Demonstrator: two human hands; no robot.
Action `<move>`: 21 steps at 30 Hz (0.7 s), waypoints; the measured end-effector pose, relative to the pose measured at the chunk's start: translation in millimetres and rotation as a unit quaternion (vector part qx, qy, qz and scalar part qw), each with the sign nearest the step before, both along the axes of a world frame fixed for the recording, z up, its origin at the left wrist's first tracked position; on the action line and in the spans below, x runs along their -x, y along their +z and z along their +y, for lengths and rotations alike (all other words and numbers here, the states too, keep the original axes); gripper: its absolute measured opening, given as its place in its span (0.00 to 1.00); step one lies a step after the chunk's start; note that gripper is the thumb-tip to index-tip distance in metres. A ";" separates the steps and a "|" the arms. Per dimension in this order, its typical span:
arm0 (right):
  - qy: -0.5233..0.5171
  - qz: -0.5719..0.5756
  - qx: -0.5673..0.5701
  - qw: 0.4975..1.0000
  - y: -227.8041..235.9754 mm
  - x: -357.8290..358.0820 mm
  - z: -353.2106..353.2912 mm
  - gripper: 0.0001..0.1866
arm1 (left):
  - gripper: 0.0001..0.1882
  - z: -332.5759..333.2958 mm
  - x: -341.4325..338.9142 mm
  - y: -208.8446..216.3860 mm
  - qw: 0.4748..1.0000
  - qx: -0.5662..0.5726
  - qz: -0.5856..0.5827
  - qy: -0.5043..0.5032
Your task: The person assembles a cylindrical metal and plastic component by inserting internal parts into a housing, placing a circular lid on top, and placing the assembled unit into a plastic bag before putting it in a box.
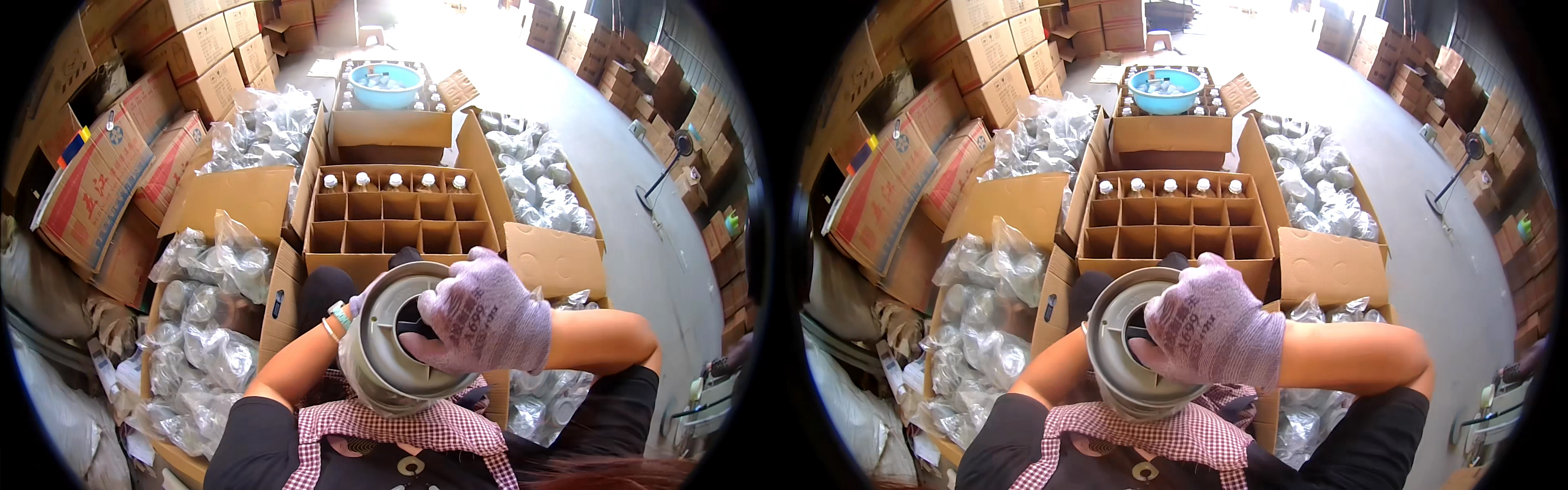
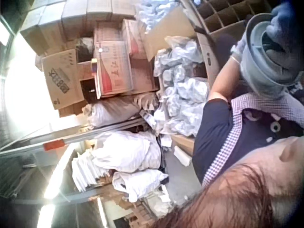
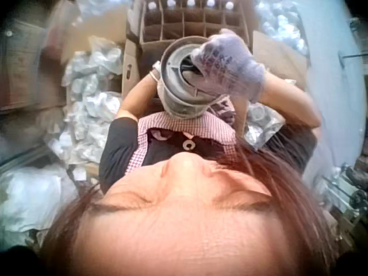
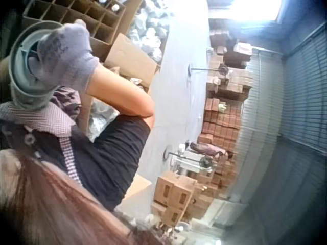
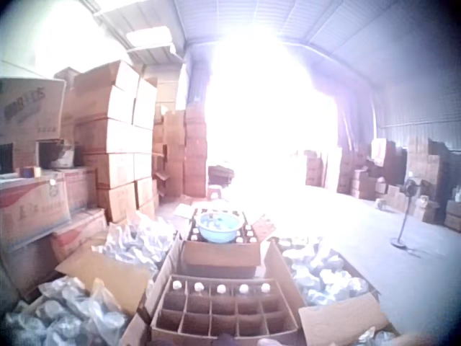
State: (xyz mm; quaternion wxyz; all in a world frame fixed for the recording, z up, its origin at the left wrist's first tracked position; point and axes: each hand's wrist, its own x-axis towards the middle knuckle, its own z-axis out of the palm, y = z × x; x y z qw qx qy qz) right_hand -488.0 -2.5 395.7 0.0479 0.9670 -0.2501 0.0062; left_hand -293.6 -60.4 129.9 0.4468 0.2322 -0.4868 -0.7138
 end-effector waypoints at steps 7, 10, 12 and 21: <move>0.093 -0.090 -0.023 0.991 -14.2 22.7 -55.2 0.20 | 0.20 65.9 -19.4 -22.5 0.934 0.088 -0.108 0.328; -0.016 -0.416 -0.386 0.823 -55.6 44.9 -90.6 0.11 | 0.21 109.4 -21.3 24.4 0.889 0.123 -0.218 0.382; -0.057 -0.509 -0.332 0.792 -134.9 77.9 -110.0 0.16 | 0.21 117.7 -23.2 25.2 0.879 0.113 -0.210 0.413; 0.026 -0.755 -0.383 0.532 -170.5 -4.1 -34.9 0.07 | 0.14 146.4 -55.7 90.9 0.682 0.392 -0.336 0.518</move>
